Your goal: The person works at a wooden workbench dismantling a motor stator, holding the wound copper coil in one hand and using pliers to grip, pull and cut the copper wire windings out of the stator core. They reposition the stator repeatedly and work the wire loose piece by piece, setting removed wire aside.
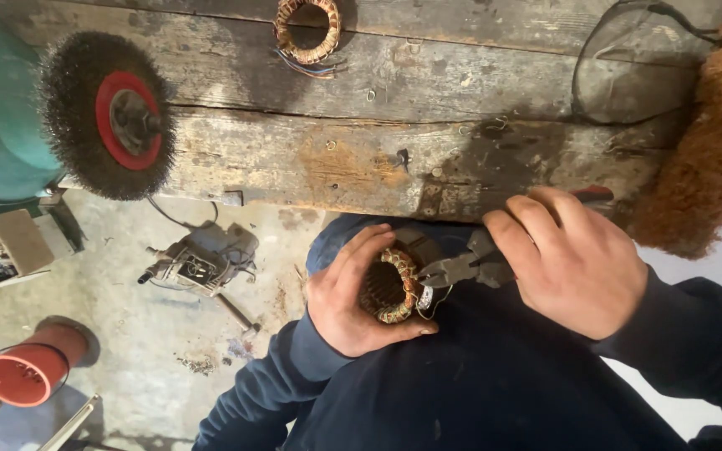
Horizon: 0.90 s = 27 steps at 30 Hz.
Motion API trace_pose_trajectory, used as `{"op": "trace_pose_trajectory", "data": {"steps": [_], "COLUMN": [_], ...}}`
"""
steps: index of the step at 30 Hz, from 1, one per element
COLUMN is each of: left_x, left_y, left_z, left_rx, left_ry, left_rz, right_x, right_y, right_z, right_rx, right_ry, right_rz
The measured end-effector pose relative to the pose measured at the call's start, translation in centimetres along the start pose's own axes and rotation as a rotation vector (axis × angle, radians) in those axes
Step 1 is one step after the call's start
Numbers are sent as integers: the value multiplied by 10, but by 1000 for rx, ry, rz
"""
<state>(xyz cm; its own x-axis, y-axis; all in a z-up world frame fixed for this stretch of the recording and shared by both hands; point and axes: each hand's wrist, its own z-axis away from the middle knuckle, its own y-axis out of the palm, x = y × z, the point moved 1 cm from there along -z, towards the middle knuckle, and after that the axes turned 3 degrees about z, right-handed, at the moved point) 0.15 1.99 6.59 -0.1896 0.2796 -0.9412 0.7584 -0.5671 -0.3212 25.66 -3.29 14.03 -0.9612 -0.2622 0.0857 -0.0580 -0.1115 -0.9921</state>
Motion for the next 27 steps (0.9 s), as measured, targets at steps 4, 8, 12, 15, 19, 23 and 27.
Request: {"op": "trace_pose_trajectory", "data": {"steps": [4,8,12,15,19,23,27], "left_x": [-3,-6,-9,-15,-17,-14,-11], "left_y": [1,2,1,-3,-5,-6,-4], "left_z": [-1,-3,-6,-11,-15,-16,-14], "left_rx": [6,22,32,42,93,128,132], "left_ry": [-22,-30,-45,-44,-74,-83,-85], "left_rz": [0,-16,-40,-77,-77,-84,-95], "right_x": [-1,-2,-4,-6,-10,-10,0], "right_y": [0,2,7,14,30,52,62], "right_z": [0,0,2,4,11,23,18], "right_rx": [-14,-10,-17,-12,13,37,445], "right_ry": [-2,-2,-32,-55,-49,19,294], "right_rz": [31,50,60,72,21,-196,-743]}}
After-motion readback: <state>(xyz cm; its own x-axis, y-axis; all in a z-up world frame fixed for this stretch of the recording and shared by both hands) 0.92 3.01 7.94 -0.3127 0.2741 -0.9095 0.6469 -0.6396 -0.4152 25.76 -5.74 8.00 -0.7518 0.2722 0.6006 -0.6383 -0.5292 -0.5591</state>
